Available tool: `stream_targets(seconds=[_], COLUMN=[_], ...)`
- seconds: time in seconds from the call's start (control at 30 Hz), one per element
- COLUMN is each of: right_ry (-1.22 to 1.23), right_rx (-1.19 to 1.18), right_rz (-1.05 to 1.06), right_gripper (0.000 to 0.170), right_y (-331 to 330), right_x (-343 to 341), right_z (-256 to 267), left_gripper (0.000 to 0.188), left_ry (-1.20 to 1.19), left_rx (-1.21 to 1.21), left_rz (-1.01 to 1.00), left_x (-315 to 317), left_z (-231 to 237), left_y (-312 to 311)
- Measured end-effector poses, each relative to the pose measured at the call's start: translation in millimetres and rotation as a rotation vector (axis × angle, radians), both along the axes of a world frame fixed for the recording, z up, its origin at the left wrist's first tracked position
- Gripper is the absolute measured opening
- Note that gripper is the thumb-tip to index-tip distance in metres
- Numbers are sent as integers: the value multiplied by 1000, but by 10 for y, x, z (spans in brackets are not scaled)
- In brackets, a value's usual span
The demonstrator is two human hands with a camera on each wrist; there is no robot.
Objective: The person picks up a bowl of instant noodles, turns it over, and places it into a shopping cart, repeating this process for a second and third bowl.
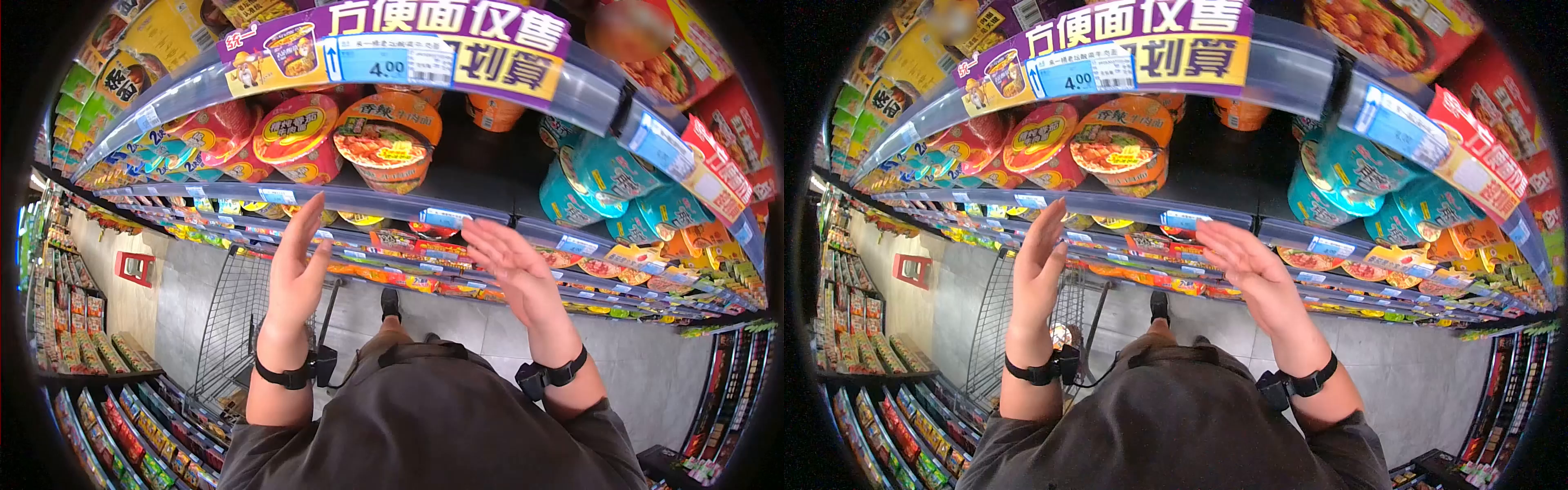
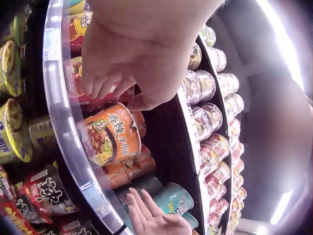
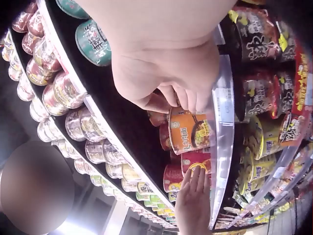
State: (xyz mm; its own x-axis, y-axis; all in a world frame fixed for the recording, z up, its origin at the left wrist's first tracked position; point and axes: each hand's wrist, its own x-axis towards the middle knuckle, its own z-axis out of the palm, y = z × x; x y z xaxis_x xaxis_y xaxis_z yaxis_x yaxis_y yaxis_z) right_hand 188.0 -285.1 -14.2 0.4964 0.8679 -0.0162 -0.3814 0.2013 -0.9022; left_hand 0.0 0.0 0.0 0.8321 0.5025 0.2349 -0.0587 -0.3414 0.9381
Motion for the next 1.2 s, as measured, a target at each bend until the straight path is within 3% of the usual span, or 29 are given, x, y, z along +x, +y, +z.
stream_targets(seconds=[0.23,0.3,0.43,0.77,1.07,1.2], right_ry=[-85,-119,-112,-225,-176,-142], right_rx=[123,122,80,139,235,223], right_rz=[-127,-141,-128,-118,-79,35], right_gripper=[87,91,91,89,93,90], right_y=[717,854,1001,965,467,194], right_x=[281,346,440,398,133,-35], right_z=[214,228,209,193,197,57], left_gripper=[64,64,69,74,67,66], left_ry=[-45,-70,-36,7,-176,-95], left_rx=[35,-53,124,197,227,216], left_rz=[-100,-147,-239,-347,-245,-168], left_x=[561,669,781,750,332,-89], left_z=[11,-28,-47,257,304,206], left_y=[381,469,623,566,86,-232])
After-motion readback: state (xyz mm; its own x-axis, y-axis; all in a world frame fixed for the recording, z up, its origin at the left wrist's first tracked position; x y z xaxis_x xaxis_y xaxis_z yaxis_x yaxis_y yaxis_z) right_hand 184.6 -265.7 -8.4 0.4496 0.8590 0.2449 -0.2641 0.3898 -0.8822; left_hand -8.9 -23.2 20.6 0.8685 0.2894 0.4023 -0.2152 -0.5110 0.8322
